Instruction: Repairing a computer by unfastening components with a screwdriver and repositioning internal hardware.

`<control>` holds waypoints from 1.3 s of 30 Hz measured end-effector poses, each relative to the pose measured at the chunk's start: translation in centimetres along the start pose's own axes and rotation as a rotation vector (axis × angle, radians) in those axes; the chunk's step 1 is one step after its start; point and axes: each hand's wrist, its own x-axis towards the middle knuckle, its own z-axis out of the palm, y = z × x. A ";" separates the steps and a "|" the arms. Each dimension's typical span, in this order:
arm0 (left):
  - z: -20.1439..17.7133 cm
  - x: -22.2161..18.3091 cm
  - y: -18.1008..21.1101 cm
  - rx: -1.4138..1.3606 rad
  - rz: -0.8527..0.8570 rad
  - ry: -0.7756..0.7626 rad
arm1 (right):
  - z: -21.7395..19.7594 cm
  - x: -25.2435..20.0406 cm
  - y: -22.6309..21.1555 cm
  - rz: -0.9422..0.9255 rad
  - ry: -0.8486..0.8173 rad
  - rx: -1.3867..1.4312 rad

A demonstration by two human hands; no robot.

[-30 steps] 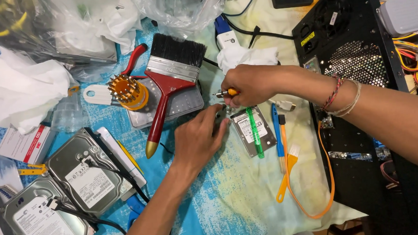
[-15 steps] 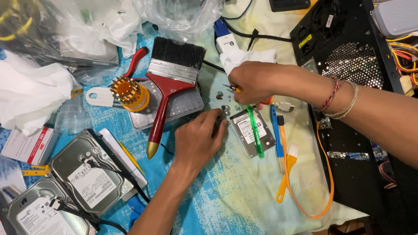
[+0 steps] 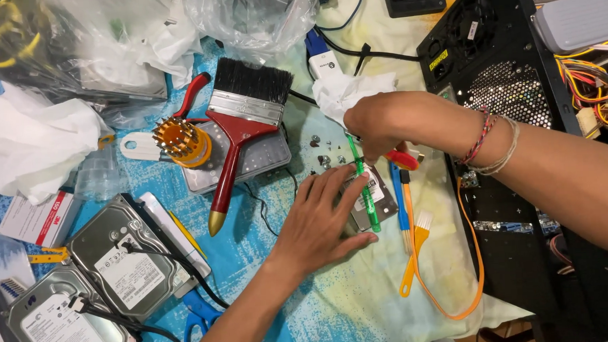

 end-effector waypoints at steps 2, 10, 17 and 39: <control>0.2 -0.1 -0.1 -0.015 -0.030 -0.052 | 0.3 0.6 -0.1 0.014 -0.039 -0.016; -0.2 0.1 -0.1 -0.064 -0.071 -0.105 | -0.1 0.7 -0.8 0.094 -0.150 -0.019; -0.3 0.3 0.0 -0.089 -0.034 -0.023 | 0.3 1.8 -0.3 0.087 -0.116 -0.022; -3.5 1.7 1.6 -0.439 0.100 0.543 | -2.1 -13.0 -1.4 -0.218 0.081 0.077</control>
